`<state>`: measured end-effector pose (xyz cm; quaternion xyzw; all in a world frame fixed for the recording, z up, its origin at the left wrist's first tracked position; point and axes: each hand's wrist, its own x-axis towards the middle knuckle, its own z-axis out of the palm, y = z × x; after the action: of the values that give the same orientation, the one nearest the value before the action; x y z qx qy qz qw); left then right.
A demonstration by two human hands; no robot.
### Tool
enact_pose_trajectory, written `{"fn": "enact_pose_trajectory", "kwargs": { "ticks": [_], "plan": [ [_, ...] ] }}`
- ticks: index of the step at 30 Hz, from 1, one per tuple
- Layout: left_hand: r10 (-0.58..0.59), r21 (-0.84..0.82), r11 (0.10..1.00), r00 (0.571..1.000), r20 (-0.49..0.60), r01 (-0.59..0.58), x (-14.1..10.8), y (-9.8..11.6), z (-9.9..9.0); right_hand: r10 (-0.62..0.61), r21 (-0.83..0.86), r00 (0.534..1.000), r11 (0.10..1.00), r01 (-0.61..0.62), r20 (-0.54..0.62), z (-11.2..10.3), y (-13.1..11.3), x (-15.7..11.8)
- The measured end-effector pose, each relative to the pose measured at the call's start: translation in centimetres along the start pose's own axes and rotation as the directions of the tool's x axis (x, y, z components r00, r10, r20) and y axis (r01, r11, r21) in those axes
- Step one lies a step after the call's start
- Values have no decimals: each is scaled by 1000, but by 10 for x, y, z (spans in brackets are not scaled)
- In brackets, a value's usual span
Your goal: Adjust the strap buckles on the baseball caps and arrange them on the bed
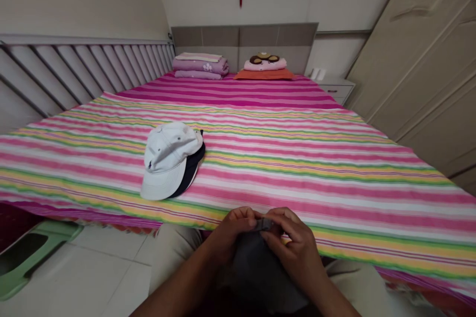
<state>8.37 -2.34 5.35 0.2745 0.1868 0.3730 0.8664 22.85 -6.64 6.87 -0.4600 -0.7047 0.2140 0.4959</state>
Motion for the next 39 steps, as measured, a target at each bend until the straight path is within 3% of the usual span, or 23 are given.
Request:
{"fn": "enact_pose_trajectory", "kwargs": {
  "ticks": [8,11,14,17,20,25,27,31,35,39],
  "plan": [
    [-52,-15,998,996,68,53,3,12,-6,59,44,996,997,-62,68,-6,-2,4],
    [-118,160,981,993,18,113,2,18,-6,79,48,987,995,-87,137,-7,-2,6],
    [-227,322,919,973,-35,226,0,24,-4,214,109,949,964,-243,231,-8,-2,8],
    [-233,321,921,972,-1,221,-1,28,-4,335,264,853,849,-458,401,-11,-1,10],
    [-225,312,928,974,38,202,-1,31,-4,359,361,783,736,-572,509,-15,0,12],
    [-309,386,880,951,25,276,-1,34,-1,410,640,768,428,-638,492,-13,0,10],
    [-347,392,870,936,53,300,-1,35,1,418,685,774,377,-624,475,-10,-1,9],
    [-318,446,853,947,32,272,0,37,5,400,697,784,372,-612,475,-7,-1,10],
    [-263,621,755,965,-10,212,-1,39,11,418,647,790,459,-609,447,-9,0,10],
    [-254,580,794,966,44,183,-2,39,17,432,639,782,456,-620,450,-9,2,10]
  ]
}}
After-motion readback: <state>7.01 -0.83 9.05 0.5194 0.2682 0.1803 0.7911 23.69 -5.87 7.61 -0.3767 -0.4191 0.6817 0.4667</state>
